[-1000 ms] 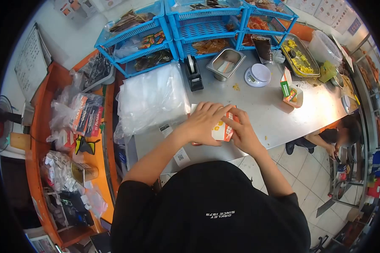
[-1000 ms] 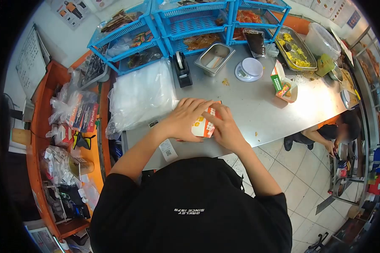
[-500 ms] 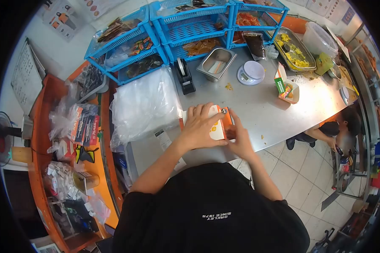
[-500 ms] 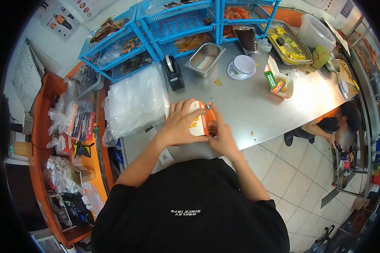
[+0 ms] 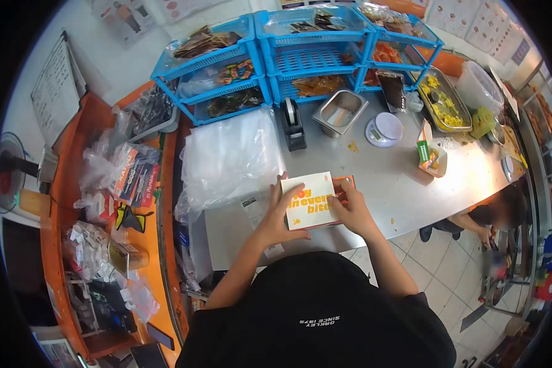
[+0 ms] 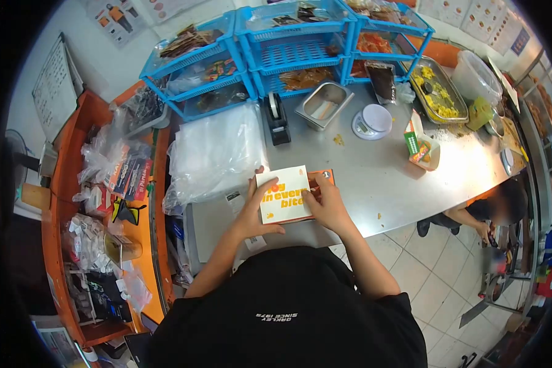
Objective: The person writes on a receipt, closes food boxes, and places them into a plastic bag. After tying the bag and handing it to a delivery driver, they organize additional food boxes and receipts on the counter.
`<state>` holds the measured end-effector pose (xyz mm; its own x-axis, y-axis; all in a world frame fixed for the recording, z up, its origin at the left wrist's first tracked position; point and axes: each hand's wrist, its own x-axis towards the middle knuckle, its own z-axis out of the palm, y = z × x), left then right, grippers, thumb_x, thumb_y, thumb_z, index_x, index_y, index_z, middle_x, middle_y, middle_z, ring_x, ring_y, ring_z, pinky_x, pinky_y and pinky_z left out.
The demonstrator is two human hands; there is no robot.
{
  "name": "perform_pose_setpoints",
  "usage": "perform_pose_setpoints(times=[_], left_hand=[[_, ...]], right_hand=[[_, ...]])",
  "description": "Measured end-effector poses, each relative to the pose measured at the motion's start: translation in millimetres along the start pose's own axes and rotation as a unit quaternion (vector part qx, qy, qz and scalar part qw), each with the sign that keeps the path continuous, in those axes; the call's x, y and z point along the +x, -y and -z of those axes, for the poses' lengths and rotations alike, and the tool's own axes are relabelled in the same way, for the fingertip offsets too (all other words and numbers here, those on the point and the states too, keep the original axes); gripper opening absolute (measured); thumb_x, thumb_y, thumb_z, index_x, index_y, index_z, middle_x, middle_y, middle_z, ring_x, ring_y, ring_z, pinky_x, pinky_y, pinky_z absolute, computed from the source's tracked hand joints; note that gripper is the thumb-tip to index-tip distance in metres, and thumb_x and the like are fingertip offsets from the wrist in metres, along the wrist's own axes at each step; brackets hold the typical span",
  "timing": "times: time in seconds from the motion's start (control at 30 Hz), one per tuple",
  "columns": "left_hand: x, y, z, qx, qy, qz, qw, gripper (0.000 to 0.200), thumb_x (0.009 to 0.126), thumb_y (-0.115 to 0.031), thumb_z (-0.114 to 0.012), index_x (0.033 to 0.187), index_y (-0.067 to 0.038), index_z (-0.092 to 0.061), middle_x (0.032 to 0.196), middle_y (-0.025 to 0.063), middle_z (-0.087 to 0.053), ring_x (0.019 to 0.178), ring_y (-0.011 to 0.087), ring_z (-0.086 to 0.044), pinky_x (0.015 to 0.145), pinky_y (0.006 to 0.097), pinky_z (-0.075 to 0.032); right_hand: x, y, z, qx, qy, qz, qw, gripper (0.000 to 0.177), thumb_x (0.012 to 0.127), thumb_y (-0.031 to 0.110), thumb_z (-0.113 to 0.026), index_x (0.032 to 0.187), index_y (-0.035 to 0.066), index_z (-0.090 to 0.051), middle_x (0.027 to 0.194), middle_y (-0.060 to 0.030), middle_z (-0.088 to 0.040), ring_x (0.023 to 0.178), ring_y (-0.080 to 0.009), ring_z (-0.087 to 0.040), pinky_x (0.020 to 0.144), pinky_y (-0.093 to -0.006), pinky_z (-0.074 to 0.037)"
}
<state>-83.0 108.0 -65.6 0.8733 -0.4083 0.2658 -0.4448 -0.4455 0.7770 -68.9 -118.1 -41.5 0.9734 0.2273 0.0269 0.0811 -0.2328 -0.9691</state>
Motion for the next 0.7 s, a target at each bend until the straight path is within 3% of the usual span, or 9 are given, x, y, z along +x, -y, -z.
perform_pose_setpoints(times=[0.03, 0.13, 0.17, 0.2, 0.27, 0.47, 0.53, 0.6, 0.7], left_hand=[[-3.5, 0.1, -1.3, -0.045, -0.036, -0.024, 0.998, 0.099, 0.051, -0.042, -0.089, 0.134, -0.011, -0.046, 0.145, 0.0273, -0.021, 0.138, 0.0465, -0.016, 0.111, 0.0533, -0.020], [-13.5, -3.4, 11.1, -0.043, -0.159, -0.053, 0.985, 0.085, 0.054, -0.033, -0.089, 0.126, -0.009, -0.051, 0.134, 0.0225, -0.032, 0.130, 0.0393, -0.030, 0.108, 0.0463, -0.027], [-16.4, -6.4, 16.3, -0.079, -0.211, -0.052, 0.973, 0.075, 0.055, -0.026, -0.088, 0.119, -0.009, -0.052, 0.121, 0.0165, -0.038, 0.120, 0.0322, -0.037, 0.102, 0.0432, -0.033], [-19.6, -8.6, 22.1, -0.079, -0.218, -0.053, 0.971, 0.075, 0.055, -0.026, -0.088, 0.119, -0.009, -0.052, 0.121, 0.0165, -0.038, 0.120, 0.0322, -0.037, 0.102, 0.0432, -0.033], [-29.9, -8.0, 37.8, -0.132, -0.272, 0.009, 0.953, 0.074, 0.055, -0.024, -0.088, 0.117, -0.010, -0.052, 0.118, 0.0153, -0.038, 0.116, 0.0302, -0.039, 0.098, 0.0413, -0.035], [-60.5, -0.6, 64.3, -0.130, -0.326, 0.014, 0.936, 0.074, 0.054, -0.013, -0.084, 0.119, -0.010, -0.048, 0.116, 0.0128, -0.037, 0.110, 0.0258, -0.041, 0.096, 0.0377, -0.037], [-68.7, 0.6, 67.6, -0.155, -0.344, 0.008, 0.926, 0.072, 0.055, -0.010, -0.082, 0.119, -0.009, -0.048, 0.116, 0.0122, -0.037, 0.110, 0.0247, -0.042, 0.096, 0.0369, -0.037], [-76.2, 1.6, 69.2, -0.152, -0.352, 0.005, 0.924, 0.071, 0.056, -0.010, -0.081, 0.119, -0.008, -0.048, 0.115, 0.0121, -0.037, 0.110, 0.0249, -0.042, 0.096, 0.0374, -0.037], [-84.7, 0.1, 76.3, -0.133, -0.366, 0.022, 0.921, 0.069, 0.058, -0.009, -0.080, 0.119, -0.008, -0.047, 0.114, 0.0106, -0.038, 0.110, 0.0227, -0.043, 0.097, 0.0363, -0.038]], right_hand=[[5.6, 1.9, -2.8, -0.002, 0.004, 0.006, 1.000, 0.031, 0.087, 0.008, -0.061, 0.115, -0.002, -0.052, 0.095, -0.0135, -0.062, 0.078, -0.0167, -0.061, 0.069, -0.0312, -0.051], [30.1, 11.2, -10.4, -0.022, 0.065, 0.023, 0.997, 0.030, 0.089, 0.012, -0.060, 0.115, -0.002, -0.054, 0.094, -0.0121, -0.063, 0.078, -0.0155, -0.062, 0.066, -0.0304, -0.051], [50.5, 17.6, -11.5, 0.039, 0.087, -0.048, 0.994, 0.029, 0.090, 0.014, -0.059, 0.114, -0.002, -0.055, 0.093, -0.0112, -0.063, 0.078, -0.0145, -0.061, 0.064, -0.0300, -0.051], [71.8, 24.4, -12.8, 0.100, 0.110, -0.120, 0.982, 0.028, 0.091, 0.016, -0.058, 0.113, -0.002, -0.056, 0.091, -0.0104, -0.063, 0.077, -0.0135, -0.060, 0.061, -0.0296, -0.051], [129.4, -9.2, -29.7, 0.061, 0.005, -0.067, 0.996, 0.035, 0.091, 0.021, -0.059, 0.116, -0.002, -0.056, 0.088, -0.0112, -0.064, 0.073, -0.0138, -0.060, 0.055, -0.0298, -0.050], [234.9, -75.8, -55.5, -0.071, -0.048, -0.188, 0.978, 0.048, 0.083, 0.035, -0.068, 0.114, 0.000, -0.063, 0.087, -0.0112, -0.067, 0.061, -0.0202, -0.060, 0.051, -0.0324, -0.049], [244.6, -77.4, -59.0, -0.071, -0.025, -0.261, 0.962, 0.036, 0.085, 0.036, -0.066, 0.101, 0.004, -0.067, 0.081, -0.0029, -0.060, 0.081, -0.0159, -0.057, 0.056, -0.0343, -0.047], [248.2, -80.1, -58.2, -0.064, -0.037, -0.270, 0.960, 0.026, 0.086, 0.031, -0.066, 0.092, 0.007, -0.070, 0.077, -0.0007, -0.063, 0.079, -0.0136, -0.056, 0.057, -0.0324, -0.043], [238.1, -78.6, -48.9, 0.125, -0.030, -0.266, 0.955, 0.013, 0.085, 0.020, -0.066, 0.093, 0.010, -0.070, 0.087, 0.0002, -0.066, 0.083, -0.0146, -0.057, 0.072, -0.0313, -0.045]])
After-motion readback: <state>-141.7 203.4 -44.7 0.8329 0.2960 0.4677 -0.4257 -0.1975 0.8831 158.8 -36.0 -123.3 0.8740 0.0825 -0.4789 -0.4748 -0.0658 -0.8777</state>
